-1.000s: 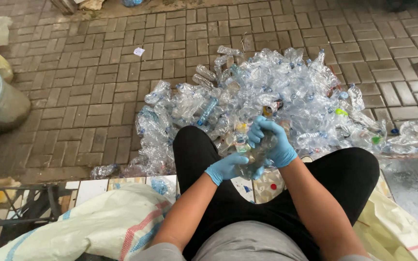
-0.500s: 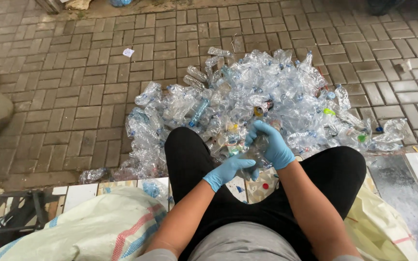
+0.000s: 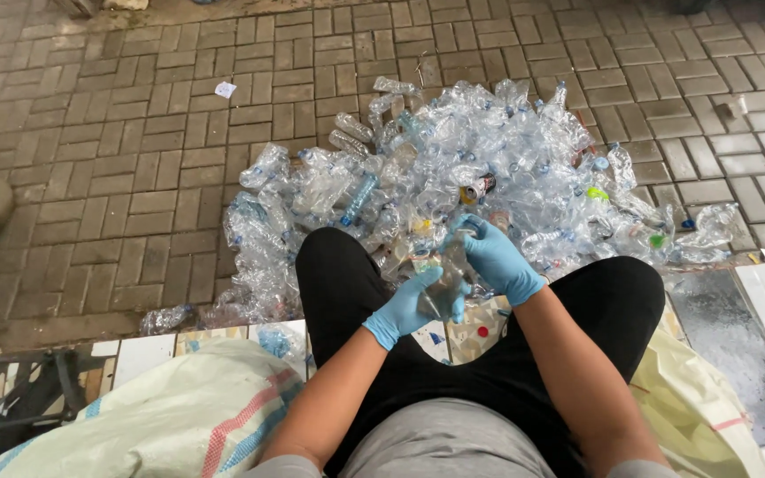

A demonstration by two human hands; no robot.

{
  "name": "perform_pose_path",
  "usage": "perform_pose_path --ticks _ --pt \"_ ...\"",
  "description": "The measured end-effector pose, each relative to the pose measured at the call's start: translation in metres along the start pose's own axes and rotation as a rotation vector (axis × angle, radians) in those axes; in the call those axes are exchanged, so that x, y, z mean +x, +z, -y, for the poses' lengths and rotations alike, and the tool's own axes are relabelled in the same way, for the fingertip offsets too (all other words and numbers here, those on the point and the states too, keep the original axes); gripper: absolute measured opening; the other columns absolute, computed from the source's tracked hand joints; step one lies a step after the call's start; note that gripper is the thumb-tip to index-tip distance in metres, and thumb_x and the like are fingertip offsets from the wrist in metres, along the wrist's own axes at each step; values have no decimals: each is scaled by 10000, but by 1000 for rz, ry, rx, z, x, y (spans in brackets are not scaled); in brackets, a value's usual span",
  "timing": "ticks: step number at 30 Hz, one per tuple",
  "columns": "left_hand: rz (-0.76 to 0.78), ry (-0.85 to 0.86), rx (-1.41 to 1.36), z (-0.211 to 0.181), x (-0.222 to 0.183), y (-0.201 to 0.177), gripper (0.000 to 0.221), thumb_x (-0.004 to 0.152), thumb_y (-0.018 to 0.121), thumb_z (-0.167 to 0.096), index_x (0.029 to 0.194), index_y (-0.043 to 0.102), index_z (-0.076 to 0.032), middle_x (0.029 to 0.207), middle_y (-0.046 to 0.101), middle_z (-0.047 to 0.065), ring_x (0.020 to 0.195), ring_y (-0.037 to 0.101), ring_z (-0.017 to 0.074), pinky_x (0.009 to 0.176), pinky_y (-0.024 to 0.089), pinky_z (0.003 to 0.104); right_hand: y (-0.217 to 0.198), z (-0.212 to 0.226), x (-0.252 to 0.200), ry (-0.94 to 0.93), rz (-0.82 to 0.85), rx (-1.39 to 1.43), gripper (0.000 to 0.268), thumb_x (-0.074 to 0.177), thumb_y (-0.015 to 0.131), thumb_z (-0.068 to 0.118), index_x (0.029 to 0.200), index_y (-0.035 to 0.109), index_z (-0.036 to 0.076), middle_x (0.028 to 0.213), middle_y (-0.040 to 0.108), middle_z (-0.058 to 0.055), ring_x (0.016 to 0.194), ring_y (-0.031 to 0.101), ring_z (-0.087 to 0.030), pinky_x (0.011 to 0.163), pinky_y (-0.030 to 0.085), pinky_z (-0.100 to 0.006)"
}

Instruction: Sort plastic bottles from a pile, remove their caps, and place them into a large collection bag.

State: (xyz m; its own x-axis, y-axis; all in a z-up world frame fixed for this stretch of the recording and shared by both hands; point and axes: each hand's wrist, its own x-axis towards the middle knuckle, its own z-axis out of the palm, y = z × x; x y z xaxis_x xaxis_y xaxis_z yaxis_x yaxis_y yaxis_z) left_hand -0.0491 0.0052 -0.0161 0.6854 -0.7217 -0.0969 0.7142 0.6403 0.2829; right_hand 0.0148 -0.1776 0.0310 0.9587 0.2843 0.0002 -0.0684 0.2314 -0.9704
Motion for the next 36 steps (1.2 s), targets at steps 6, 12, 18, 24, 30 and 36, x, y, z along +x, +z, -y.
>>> perform_pose_path --ticks 6,12,18,24,30,36 --pt "-425 99 709 9 4 24 345 822 846 -108 1103 652 -63 752 703 164 630 732 272 571 615 339 -18 -28 3 170 -107 -327 494 839 834 109 1274 639 -21 1142 722 -134 1010 658 -217 769 574 -333" --pt "-807 9 1459 -6 7 59 463 751 818 -535 1023 696 -180 910 775 44 912 752 224 819 613 380 -16 -50 23 209 -213 -761 458 756 930 362 1102 755 118 988 785 -91 1001 737 -264 870 584 -400" --pt "-887 -147 1760 -11 44 -9 573 839 595 -723 1174 686 -267 1134 764 -18 1159 701 232 1052 533 446 1 -42 34 294 -270 -1074 528 755 880 530 1075 722 140 984 781 -77 1031 737 -310 874 595 -443" --pt "-564 133 1005 -8 36 17 237 906 759 -267 1051 716 -84 774 739 89 750 745 214 698 635 346 11 32 12 190 -53 -625 463 819 816 321 1212 670 125 1180 726 -107 1198 643 -303 1025 497 -457" --pt "251 -131 3 13 38 -3 411 1018 509 -416 963 561 -11 657 563 193 703 612 389 734 495 453 -29 -18 7 125 443 465 879 681 858 281 1428 518 -35 1401 617 -224 1280 586 -374 977 510 -583" --pt "560 -136 -196 4 29 -25 507 1078 433 -512 1165 488 -15 841 514 142 771 544 309 754 437 406 -42 -32 12 118 320 351 733 531 968 121 1106 594 -136 915 709 -285 697 757 -417 420 622 -564"
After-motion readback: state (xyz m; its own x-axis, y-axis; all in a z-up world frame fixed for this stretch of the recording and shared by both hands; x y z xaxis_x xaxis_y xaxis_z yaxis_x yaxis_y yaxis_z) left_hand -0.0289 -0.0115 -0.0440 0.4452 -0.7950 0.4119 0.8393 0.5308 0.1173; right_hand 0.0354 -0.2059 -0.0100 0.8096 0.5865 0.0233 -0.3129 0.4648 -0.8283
